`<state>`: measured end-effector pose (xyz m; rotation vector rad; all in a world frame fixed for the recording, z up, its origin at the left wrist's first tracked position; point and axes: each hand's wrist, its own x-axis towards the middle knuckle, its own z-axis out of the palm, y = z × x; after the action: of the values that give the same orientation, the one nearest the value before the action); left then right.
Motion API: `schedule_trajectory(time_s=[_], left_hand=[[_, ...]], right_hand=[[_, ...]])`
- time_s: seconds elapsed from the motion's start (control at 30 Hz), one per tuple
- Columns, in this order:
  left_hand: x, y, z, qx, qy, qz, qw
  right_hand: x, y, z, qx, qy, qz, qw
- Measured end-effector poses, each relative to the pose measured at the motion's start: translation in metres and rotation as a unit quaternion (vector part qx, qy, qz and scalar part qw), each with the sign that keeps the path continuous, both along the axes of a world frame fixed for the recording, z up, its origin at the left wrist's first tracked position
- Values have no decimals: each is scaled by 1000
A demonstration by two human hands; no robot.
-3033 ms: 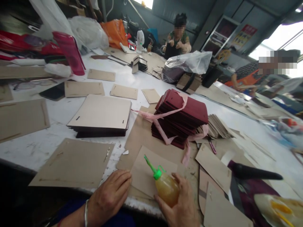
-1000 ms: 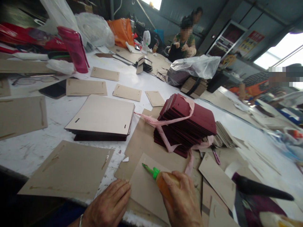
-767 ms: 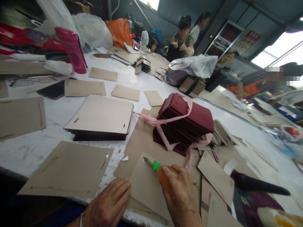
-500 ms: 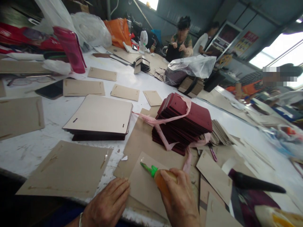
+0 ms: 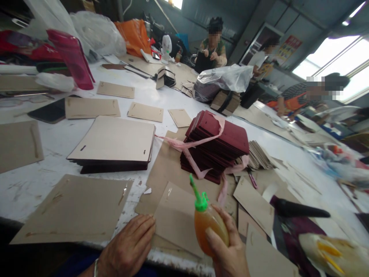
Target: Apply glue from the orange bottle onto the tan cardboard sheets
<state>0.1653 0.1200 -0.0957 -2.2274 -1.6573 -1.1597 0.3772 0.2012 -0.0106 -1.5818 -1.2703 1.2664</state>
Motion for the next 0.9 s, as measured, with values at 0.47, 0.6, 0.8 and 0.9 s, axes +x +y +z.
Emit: schedule_trajectory(time_s=[0.47, 0.6, 0.8, 0.9], left_hand=[[0, -2, -3, -18, -7, -20, 1000], [-1, -2, -5, -10, -17, -21, 1000], [-1, 0, -3, -4, -19, -29, 999], [0, 0, -6, -4, -34, -28, 999]], right_hand=[[110, -10, -20, 233, -416, 102, 873], [111, -1, -26, 335, -471, 125, 806], [105, 9, -24, 389, -487, 150, 767], [104, 6, -20, 397, -487, 161, 761]])
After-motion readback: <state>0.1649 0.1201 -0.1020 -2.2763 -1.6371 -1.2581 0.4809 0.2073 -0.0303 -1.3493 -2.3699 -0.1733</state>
